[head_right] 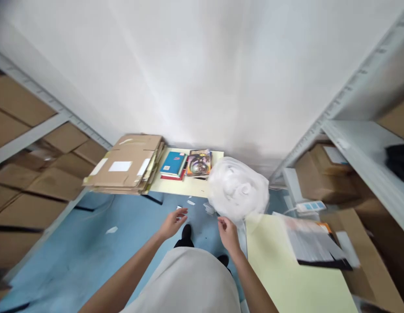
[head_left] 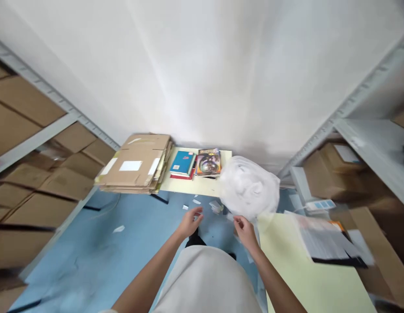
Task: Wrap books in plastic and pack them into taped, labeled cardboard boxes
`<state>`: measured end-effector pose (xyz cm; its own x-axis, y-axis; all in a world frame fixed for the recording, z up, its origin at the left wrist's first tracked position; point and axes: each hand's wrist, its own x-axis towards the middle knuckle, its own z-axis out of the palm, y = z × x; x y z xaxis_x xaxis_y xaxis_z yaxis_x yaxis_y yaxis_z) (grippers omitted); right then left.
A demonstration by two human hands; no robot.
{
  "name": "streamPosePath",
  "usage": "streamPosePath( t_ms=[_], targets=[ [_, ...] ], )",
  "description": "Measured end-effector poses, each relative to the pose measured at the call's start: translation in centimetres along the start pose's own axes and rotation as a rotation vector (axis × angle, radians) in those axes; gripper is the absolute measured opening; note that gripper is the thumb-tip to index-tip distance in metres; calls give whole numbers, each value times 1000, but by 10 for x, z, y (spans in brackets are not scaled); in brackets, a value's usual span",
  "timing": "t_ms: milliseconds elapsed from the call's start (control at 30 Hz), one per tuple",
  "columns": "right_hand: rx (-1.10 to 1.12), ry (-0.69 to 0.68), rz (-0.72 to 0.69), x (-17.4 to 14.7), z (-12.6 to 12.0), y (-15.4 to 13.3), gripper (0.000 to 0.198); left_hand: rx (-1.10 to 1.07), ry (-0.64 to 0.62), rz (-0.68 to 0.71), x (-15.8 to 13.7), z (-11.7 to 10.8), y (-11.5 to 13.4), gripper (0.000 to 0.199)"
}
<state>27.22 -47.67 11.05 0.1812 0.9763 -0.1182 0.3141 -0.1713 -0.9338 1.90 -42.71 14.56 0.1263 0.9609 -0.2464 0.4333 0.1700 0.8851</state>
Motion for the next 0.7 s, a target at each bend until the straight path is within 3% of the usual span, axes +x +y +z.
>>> streamPosePath(
  t_ms=[200, 367, 533, 700],
  targets=[
    [-71, -359, -141, 56, 113, -64, 23, -149, 428, -188, 4, -107, -46, 32],
    [-62, -547, -103, 88, 228, -105, 30, -464, 667, -382, 30, -193, -91, 31],
    [-61, -600, -27, 127, 331, -132, 47, -709, 750, -477, 68, -257, -129, 38],
    [20, -499, 49, 162, 400, -154, 56, -906, 757, -531, 99, -291, -138, 38]
  ],
)
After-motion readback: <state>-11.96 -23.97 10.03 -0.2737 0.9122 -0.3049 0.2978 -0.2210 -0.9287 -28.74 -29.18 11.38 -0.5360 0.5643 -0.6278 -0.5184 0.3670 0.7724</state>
